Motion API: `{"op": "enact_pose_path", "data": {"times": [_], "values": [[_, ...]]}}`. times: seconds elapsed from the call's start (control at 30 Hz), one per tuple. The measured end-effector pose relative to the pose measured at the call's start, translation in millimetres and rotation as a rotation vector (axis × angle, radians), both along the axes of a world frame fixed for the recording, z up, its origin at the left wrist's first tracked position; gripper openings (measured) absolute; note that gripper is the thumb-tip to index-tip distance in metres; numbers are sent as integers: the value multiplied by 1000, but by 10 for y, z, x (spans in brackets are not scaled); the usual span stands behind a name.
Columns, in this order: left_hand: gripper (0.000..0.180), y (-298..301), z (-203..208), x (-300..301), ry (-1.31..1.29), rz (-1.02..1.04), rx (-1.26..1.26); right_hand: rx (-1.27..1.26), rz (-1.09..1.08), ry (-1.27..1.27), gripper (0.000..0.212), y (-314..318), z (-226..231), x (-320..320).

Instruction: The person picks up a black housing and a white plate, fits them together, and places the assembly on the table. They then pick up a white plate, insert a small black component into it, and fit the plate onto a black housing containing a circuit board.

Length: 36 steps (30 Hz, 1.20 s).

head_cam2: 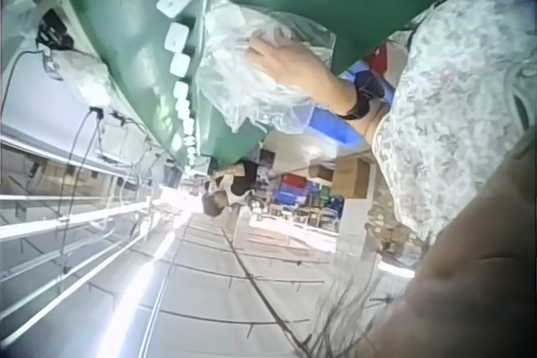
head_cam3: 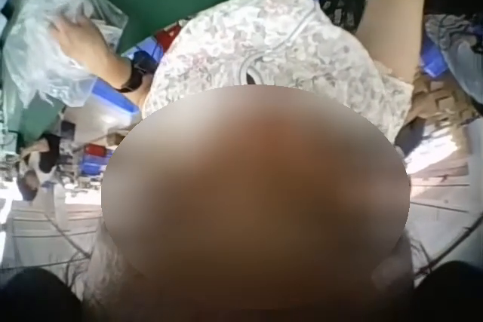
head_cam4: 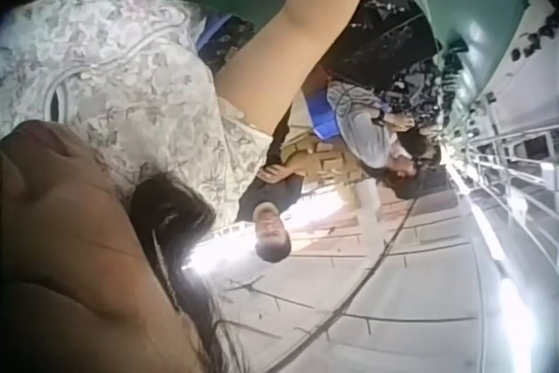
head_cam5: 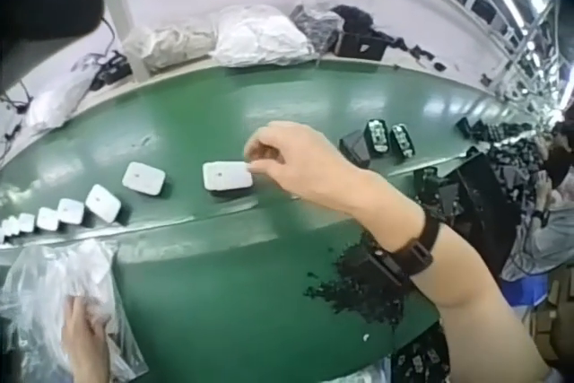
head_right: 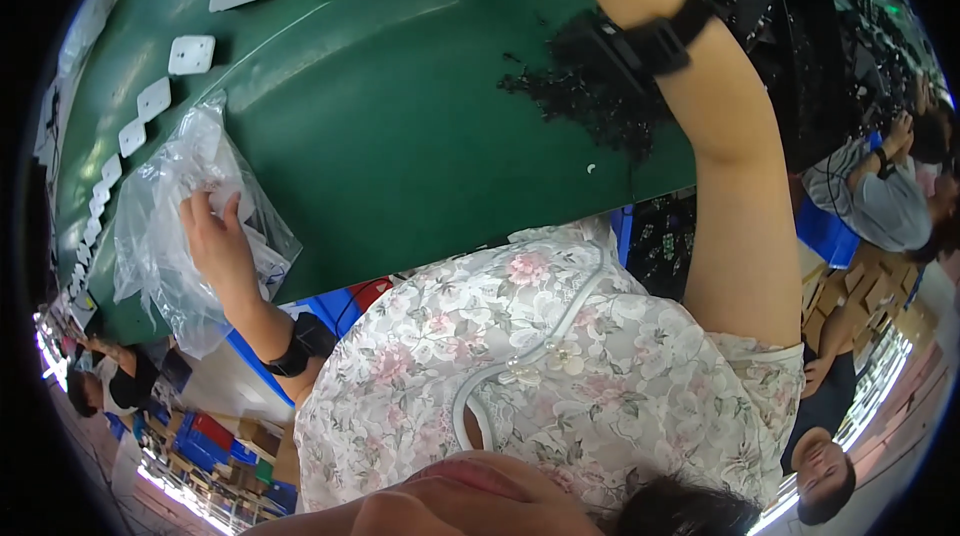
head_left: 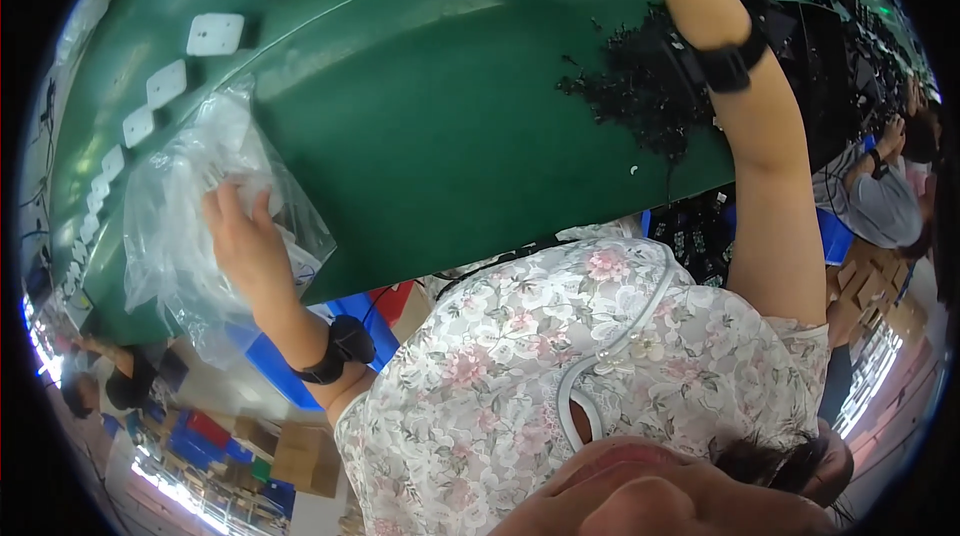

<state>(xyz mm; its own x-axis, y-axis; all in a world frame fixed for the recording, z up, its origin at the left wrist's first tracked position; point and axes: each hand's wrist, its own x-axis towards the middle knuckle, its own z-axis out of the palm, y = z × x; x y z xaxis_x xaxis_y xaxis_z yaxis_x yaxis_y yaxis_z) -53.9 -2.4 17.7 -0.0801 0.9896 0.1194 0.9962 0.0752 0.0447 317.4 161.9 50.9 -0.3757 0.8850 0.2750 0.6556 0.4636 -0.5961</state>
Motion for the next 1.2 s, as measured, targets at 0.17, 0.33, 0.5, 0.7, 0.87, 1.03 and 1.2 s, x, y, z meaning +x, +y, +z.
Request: {"op": "enact_pose_path", "data": {"times": [0.17, 0.33, 0.5, 0.7, 0.87, 1.03, 1.2], "values": [[14, -135, 181, 32, -102, 73, 91, -81, -57, -141, 12, -643, -6, 322], [17, -84, 215, 488, -888, 82, 278, -43, -55, -183, 14, -1184, -441, 256], [19, 0, -31, 991, -1277, -130, -62, -13, -98, -197, 16, -1291, -740, 89], [17, 154, -216, 1357, -1355, -277, -191, -342, -154, 134, 9, -1315, -469, -154], [17, 186, -209, 1578, -1380, -321, -177, -569, -78, 661, 13, -1433, -367, -328], [15, 200, -208, 1623, -1257, -430, -53, -576, -176, 675, 16, -1497, -315, -451], [13, 175, -265, 1615, -1288, -433, -21, -528, -198, 604, 12, -1495, -330, -465]]}}
